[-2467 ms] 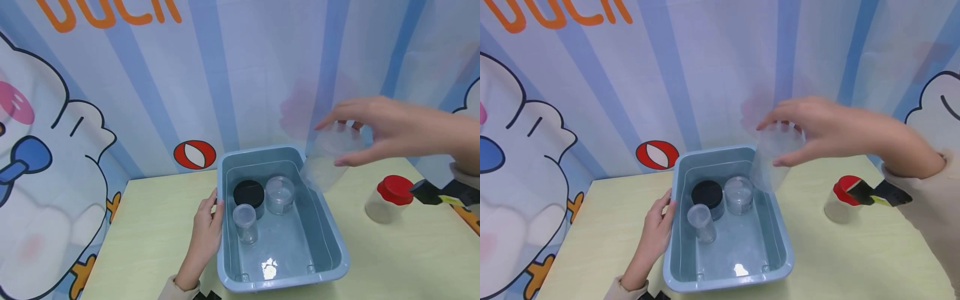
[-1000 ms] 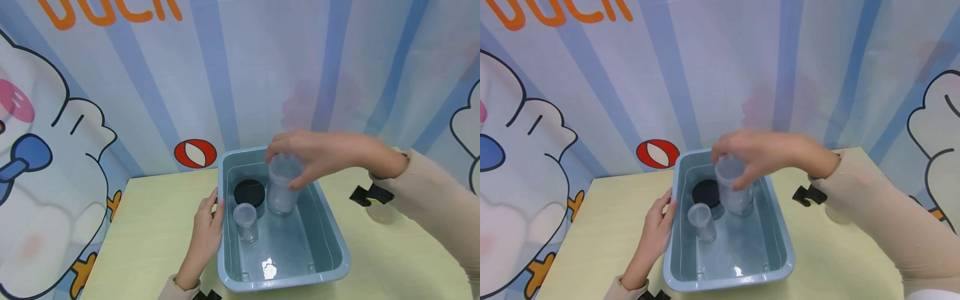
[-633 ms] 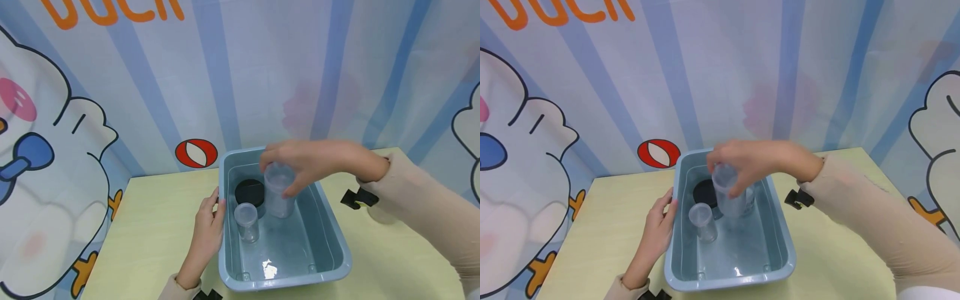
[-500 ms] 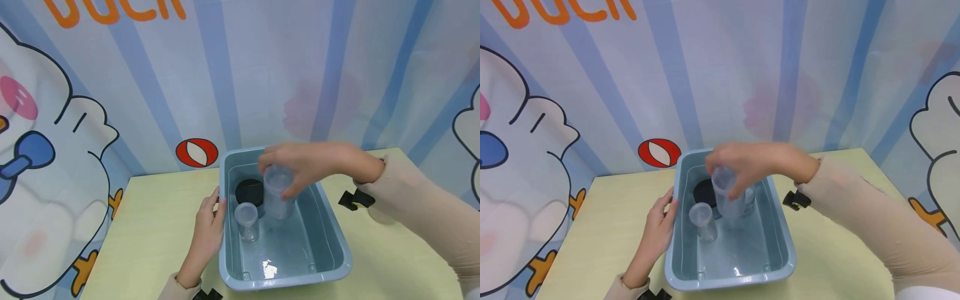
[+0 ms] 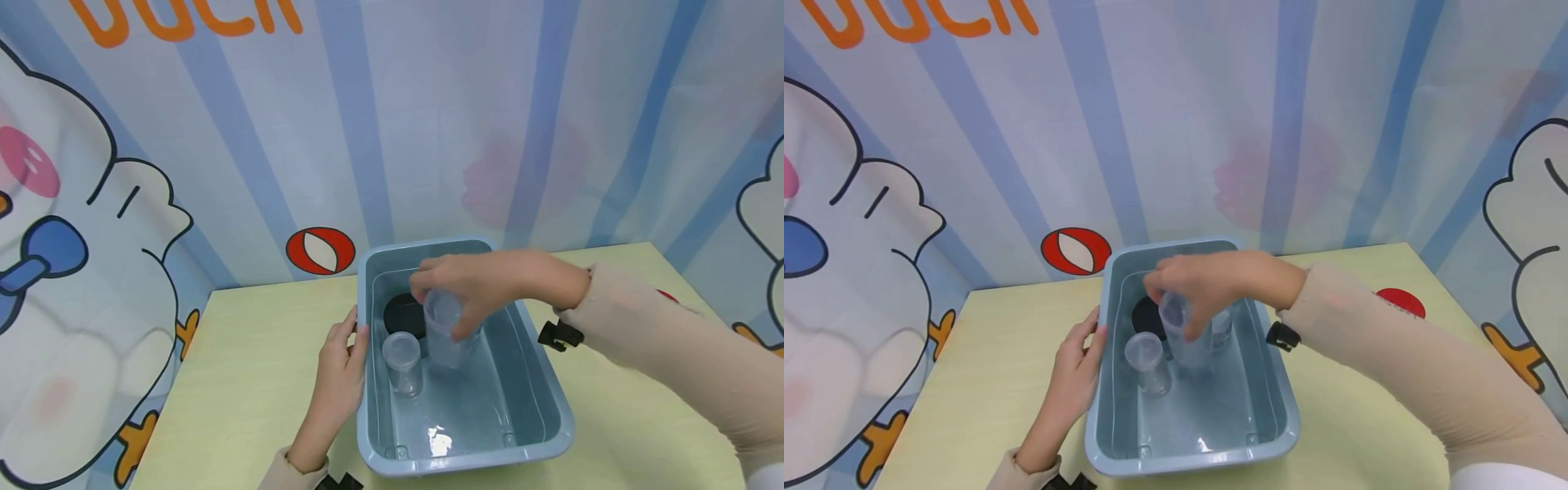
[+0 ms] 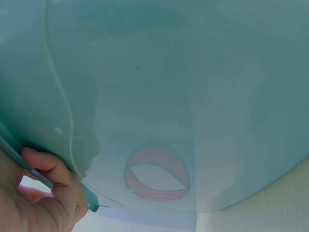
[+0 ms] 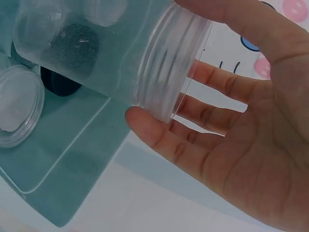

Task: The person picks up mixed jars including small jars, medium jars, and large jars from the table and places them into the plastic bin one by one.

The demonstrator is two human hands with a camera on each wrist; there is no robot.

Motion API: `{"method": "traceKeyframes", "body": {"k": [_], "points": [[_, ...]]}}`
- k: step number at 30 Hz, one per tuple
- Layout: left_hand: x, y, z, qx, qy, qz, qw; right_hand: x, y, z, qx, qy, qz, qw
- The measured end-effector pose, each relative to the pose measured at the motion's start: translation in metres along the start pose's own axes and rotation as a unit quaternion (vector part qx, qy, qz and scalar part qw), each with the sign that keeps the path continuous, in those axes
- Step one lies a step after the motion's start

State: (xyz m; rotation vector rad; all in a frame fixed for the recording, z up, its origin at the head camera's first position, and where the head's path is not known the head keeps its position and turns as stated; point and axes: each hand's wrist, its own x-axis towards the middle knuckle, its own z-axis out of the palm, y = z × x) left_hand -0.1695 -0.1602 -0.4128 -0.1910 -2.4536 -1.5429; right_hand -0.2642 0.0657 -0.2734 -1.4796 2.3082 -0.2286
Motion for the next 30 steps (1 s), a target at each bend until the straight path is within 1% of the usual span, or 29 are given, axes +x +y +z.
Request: {"method": "traceKeyframes", "body": {"k": [16,21,30], "points": [[0.001,0.000,0.000,-0.011,-0.005,-0.001,0.9999,0.022,0.000,0.023,-0.010,-0.060,0.042,0.9973],[0.001,-0.001,0.000,-0.016,-0.006,-0.001,0.9998,0.026,0.000,0.028,-0.014,-0.068,0.053,0.9962],[0.001,-0.001,0.000,-0.016,-0.004,-0.001,0.9999,0.032,0.003,0.038,-0.015,-0.069,0.072,0.9949]]}}
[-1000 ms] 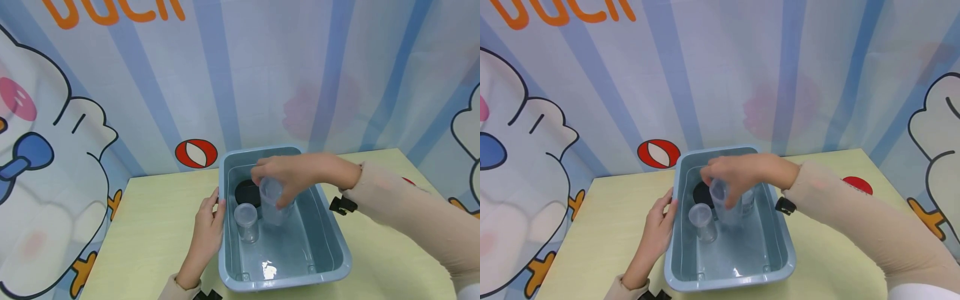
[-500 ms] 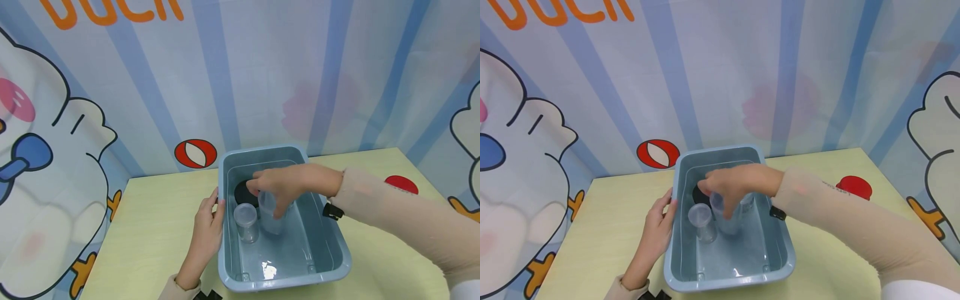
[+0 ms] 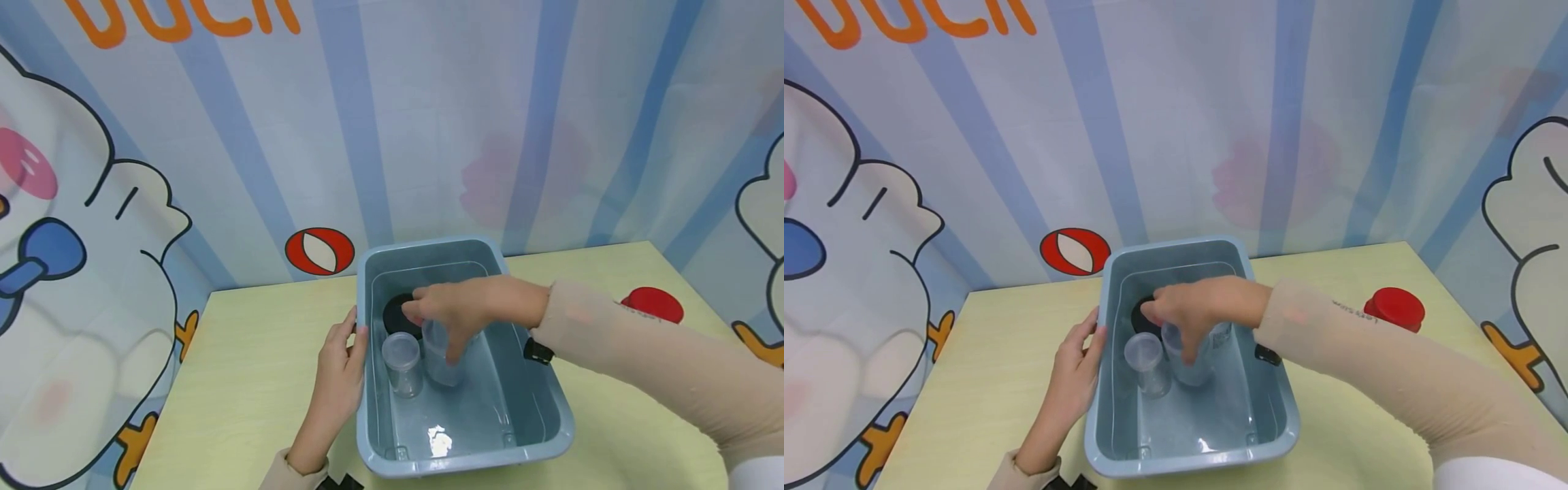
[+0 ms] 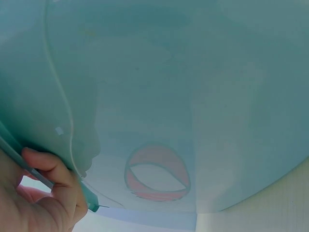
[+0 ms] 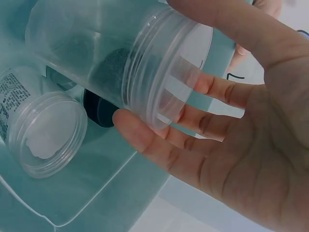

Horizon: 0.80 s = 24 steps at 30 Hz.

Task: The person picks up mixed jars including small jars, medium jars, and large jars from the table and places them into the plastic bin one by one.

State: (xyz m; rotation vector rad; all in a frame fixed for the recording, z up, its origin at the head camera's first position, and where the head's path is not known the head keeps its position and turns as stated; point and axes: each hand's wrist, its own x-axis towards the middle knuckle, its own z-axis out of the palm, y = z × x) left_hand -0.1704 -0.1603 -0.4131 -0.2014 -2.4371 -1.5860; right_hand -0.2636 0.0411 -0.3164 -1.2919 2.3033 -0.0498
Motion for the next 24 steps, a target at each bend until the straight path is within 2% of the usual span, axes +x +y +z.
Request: {"method": "traceKeyframes", "body": {"k": [24], "points": [[-0.001,0.001,0.000,0.007,0.002,0.011,0.9999,0.015,-0.002,0.010,-0.065,-0.037,0.054,0.9958]]}}
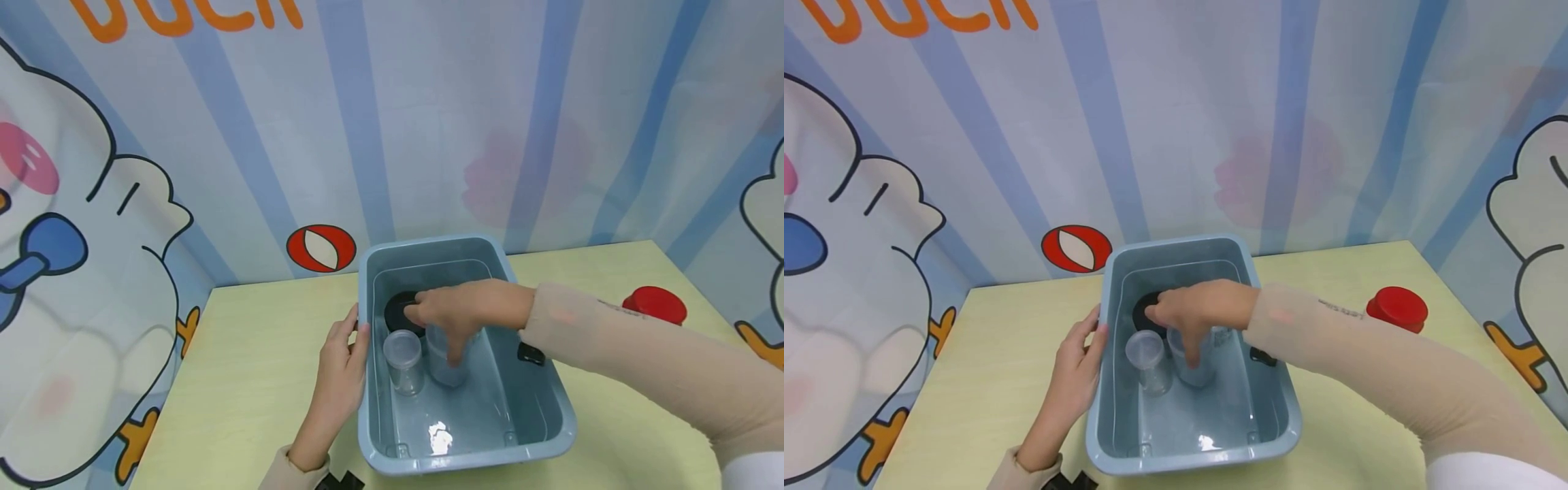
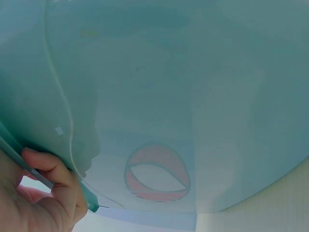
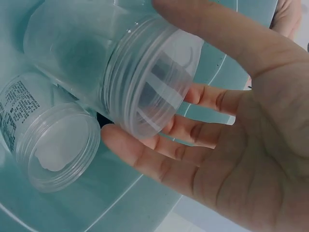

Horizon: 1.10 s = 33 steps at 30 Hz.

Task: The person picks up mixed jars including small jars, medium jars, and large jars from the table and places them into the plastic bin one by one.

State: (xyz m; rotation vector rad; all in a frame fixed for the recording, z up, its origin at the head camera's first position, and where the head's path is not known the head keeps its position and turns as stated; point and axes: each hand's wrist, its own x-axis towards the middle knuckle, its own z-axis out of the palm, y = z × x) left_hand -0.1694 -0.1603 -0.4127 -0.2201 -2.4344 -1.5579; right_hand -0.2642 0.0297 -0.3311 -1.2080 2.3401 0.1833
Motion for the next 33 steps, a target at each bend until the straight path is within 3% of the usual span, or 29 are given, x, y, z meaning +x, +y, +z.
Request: {"method": "traceKeyframes", "body": {"k": [7,33], "points": [[0.001,0.001,0.001,-0.003,-0.005,-0.002,1.0000,0.005,-0.002,0.004,-0.004,-0.010,0.025,0.9996],[0.000,0.001,0.000,0.002,-0.002,-0.005,1.0000,0.012,-0.009,0.010,-0.024,-0.017,0.057,0.9980]]}}
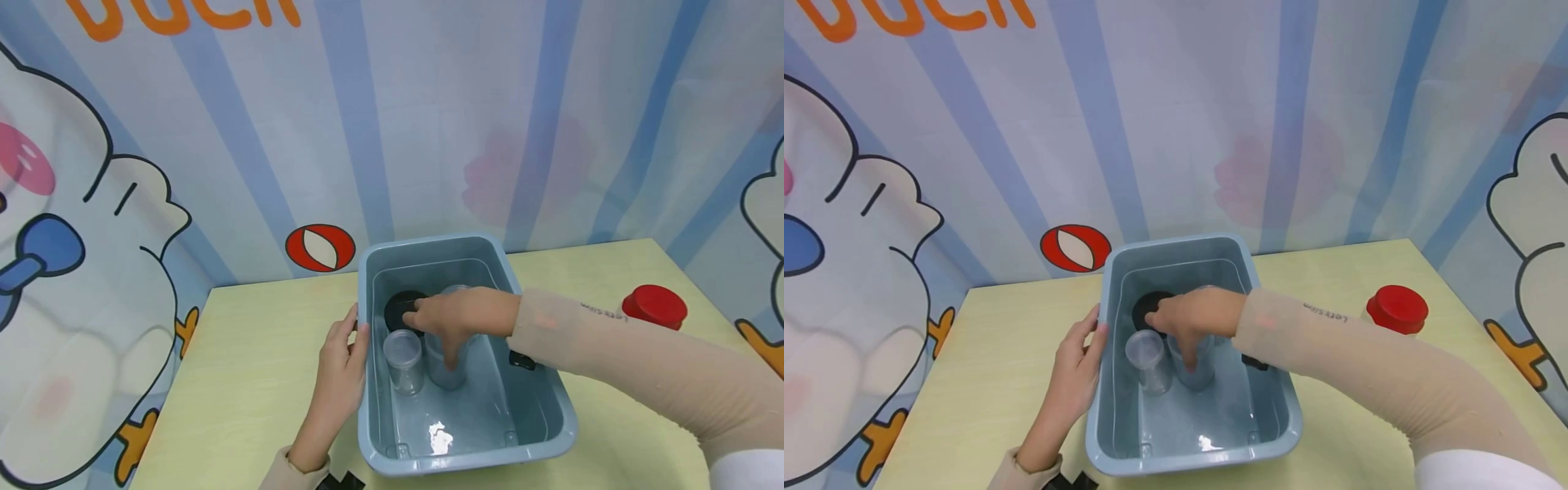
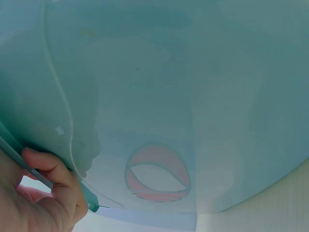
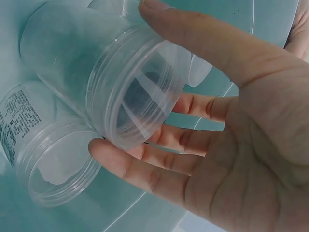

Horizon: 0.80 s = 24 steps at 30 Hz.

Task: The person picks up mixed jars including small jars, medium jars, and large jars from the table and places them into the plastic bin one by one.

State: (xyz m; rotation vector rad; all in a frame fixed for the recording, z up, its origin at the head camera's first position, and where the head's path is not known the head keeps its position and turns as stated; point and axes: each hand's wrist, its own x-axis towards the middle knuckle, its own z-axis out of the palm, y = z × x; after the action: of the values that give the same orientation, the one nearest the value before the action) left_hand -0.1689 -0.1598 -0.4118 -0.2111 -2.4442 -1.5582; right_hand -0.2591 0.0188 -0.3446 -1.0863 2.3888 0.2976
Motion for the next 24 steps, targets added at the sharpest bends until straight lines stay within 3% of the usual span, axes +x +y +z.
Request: {"method": "traceKeyframes", "body": {"k": [15,24], "points": [[-0.001,0.000,-0.001,-0.004,0.001,-0.006,1.0000,-0.018,0.019,-0.016,0.069,-0.015,-0.029,0.9971],[0.000,0.000,0.000,-0.001,0.002,-0.005,1.0000,-0.033,0.029,-0.029,0.096,0.005,-0.039,0.9946]]}}
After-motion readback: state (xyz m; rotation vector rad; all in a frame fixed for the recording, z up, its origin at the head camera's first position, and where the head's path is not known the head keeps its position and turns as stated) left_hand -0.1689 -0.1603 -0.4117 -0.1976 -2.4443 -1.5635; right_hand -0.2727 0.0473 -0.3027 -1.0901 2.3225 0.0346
